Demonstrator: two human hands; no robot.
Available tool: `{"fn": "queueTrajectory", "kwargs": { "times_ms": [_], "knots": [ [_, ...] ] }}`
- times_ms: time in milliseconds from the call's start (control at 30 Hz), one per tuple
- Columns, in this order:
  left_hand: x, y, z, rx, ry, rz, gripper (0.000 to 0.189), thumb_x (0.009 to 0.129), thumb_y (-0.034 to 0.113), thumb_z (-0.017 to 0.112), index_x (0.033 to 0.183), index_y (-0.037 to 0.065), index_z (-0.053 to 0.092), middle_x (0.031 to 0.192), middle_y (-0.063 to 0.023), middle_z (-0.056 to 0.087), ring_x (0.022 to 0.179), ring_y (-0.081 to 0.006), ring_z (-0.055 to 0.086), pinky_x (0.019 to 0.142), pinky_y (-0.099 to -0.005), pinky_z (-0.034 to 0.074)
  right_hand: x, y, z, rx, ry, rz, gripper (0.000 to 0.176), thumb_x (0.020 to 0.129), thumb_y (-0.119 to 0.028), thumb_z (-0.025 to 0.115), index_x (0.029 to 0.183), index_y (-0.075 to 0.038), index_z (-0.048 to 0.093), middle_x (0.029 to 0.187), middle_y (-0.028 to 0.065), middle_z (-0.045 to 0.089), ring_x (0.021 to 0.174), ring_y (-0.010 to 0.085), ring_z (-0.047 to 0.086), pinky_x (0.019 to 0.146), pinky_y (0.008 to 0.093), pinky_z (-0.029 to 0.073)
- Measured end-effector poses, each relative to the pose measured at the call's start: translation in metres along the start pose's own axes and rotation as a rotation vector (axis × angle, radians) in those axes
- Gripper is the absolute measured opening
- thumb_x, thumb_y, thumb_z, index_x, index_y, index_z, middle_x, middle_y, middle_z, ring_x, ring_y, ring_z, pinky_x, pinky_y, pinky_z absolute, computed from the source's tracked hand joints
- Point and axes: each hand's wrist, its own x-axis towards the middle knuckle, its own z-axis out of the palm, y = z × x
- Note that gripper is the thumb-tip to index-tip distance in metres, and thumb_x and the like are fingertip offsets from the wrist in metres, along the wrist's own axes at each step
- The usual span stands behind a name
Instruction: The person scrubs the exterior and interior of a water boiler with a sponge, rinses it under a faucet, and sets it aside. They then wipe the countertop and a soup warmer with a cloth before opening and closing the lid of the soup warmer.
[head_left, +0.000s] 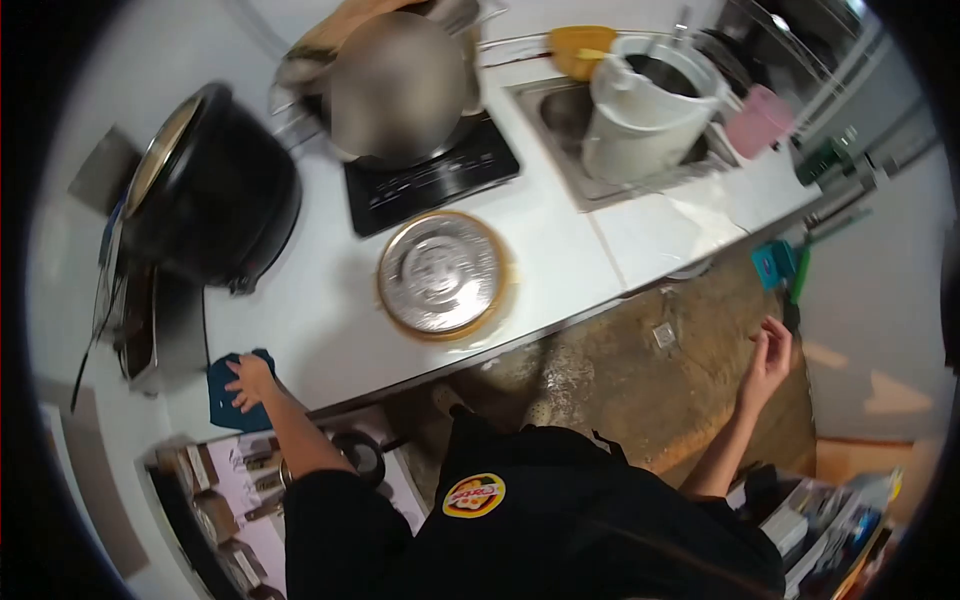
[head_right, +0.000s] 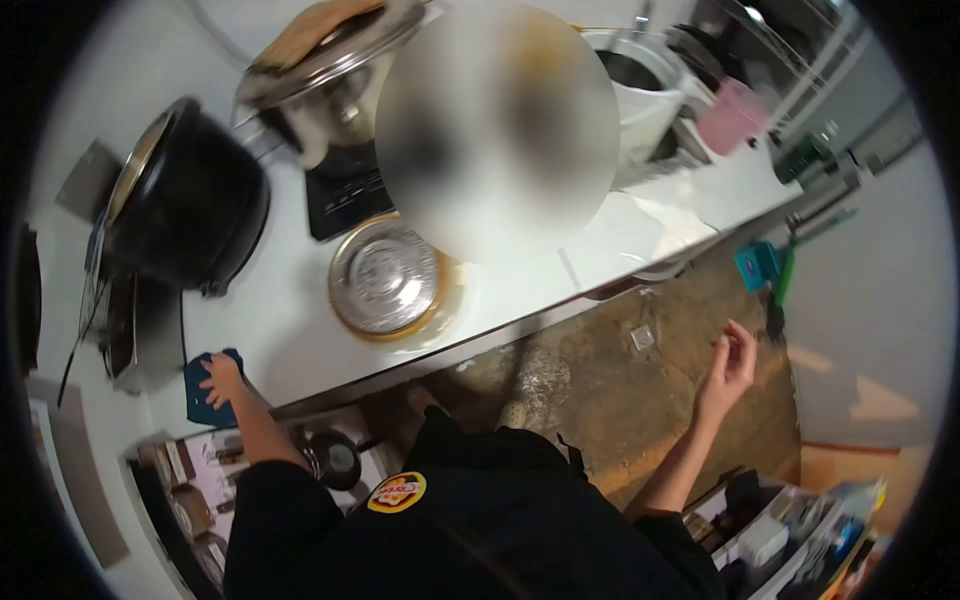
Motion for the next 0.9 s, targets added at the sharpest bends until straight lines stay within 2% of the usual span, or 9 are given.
{"fn": "queueTrajectory", "kwargs": {
  "times_ms": [200,367,400,467,567,667,700,800,900],
  "knots": [
    [-0.156,0.037,-0.035,-0.065,-0.131,0.442,0.050,0.091,0.042,0.033,0.140,0.039,0.028,0.151,-0.0076,0.017,0.134,-0.0470,0.016,0.105,-0.0616,0.011,0.010,0.020,-0.005,0.074,-0.043,0.107,0.016,0.086,-0.002,0.053,0.100,0.000,0.060,0.089,0.0047,0.056,0.078,0.0115,0.053,0.072,0.0243,0.045],
    [-0.181,0.037,-0.040,-0.298,-0.171,0.908,0.047,0.086,0.030,0.043,0.133,0.035,0.044,0.146,-0.0025,0.031,0.132,-0.0340,0.027,0.107,-0.0514,0.017,0.026,0.017,-0.006,-0.113,-0.148,-0.030,0.016,0.080,0.000,0.054,0.094,0.001,0.060,0.089,0.0103,0.057,0.076,0.0180,0.054,0.070,0.0264,0.045],
    [-0.187,0.040,-0.051,-0.338,-0.105,0.940,0.044,0.083,0.027,0.045,0.126,0.031,0.052,0.138,-0.0012,0.041,0.125,-0.0295,0.036,0.103,-0.0474,0.025,0.027,0.020,-0.009,-0.121,-0.146,-0.042,0.016,0.079,0.000,0.055,0.095,0.001,0.060,0.089,0.0103,0.057,0.075,0.0190,0.053,0.070,0.0270,0.045],
    [-0.198,0.052,-0.064,-0.324,-0.056,0.838,0.036,0.080,0.020,0.047,0.114,0.020,0.060,0.121,-0.0071,0.052,0.110,-0.0304,0.048,0.094,-0.0452,0.035,0.030,0.029,-0.016,-0.157,-0.117,-0.033,0.017,0.079,-0.001,0.055,0.095,0.000,0.060,0.088,0.0101,0.057,0.074,0.0200,0.053,0.069,0.0280,0.045],
    [-0.177,0.066,-0.057,-0.467,-0.029,0.994,0.025,0.077,0.013,0.049,0.098,0.008,0.062,0.103,-0.0143,0.057,0.094,-0.0327,0.054,0.084,-0.0419,0.042,0.015,0.058,-0.031,-0.174,-0.071,0.153,0.017,0.080,-0.003,0.055,0.096,-0.001,0.059,0.088,0.0109,0.057,0.073,0.0211,0.054,0.067,0.0295,0.045],
    [-0.168,0.083,-0.051,-0.662,0.124,0.945,0.018,0.076,0.008,0.049,0.088,0.002,0.061,0.092,-0.0195,0.057,0.088,-0.0358,0.054,0.082,-0.0411,0.042,-0.005,0.089,-0.036,-0.263,-0.080,0.309,0.017,0.079,-0.003,0.056,0.096,0.000,0.059,0.086,0.0130,0.057,0.071,0.0222,0.055,0.065,0.0307,0.045],
    [-0.174,0.088,-0.056,-0.770,0.215,0.846,0.020,0.078,0.006,0.045,0.089,-0.002,0.059,0.093,-0.0188,0.059,0.085,-0.0328,0.057,0.078,-0.0404,0.046,-0.012,0.103,-0.038,-0.308,-0.095,0.346,0.017,0.079,-0.003,0.056,0.095,0.000,0.058,0.085,0.0137,0.057,0.070,0.0225,0.055,0.064,0.0309,0.045],
    [-0.178,0.108,-0.090,-1.339,0.087,0.366,0.023,0.072,0.007,0.049,0.087,-0.007,0.060,0.091,-0.0191,0.062,0.078,-0.0314,0.062,0.073,-0.0398,0.053,-0.038,0.145,-0.045,-0.421,-0.186,0.391,0.015,0.078,-0.003,0.056,0.093,0.002,0.058,0.082,0.0155,0.057,0.067,0.0224,0.055,0.063,0.0314,0.045],
    [-0.179,0.121,-0.149,-1.815,-0.088,0.378,0.030,0.064,0.011,0.052,0.082,-0.011,0.061,0.084,-0.0228,0.063,0.067,-0.0333,0.063,0.063,-0.0405,0.058,-0.051,0.167,-0.059,-0.429,-0.267,0.440,0.014,0.078,-0.004,0.056,0.090,0.002,0.058,0.080,0.0161,0.058,0.064,0.0225,0.055,0.062,0.0320,0.045]
  ]
}}
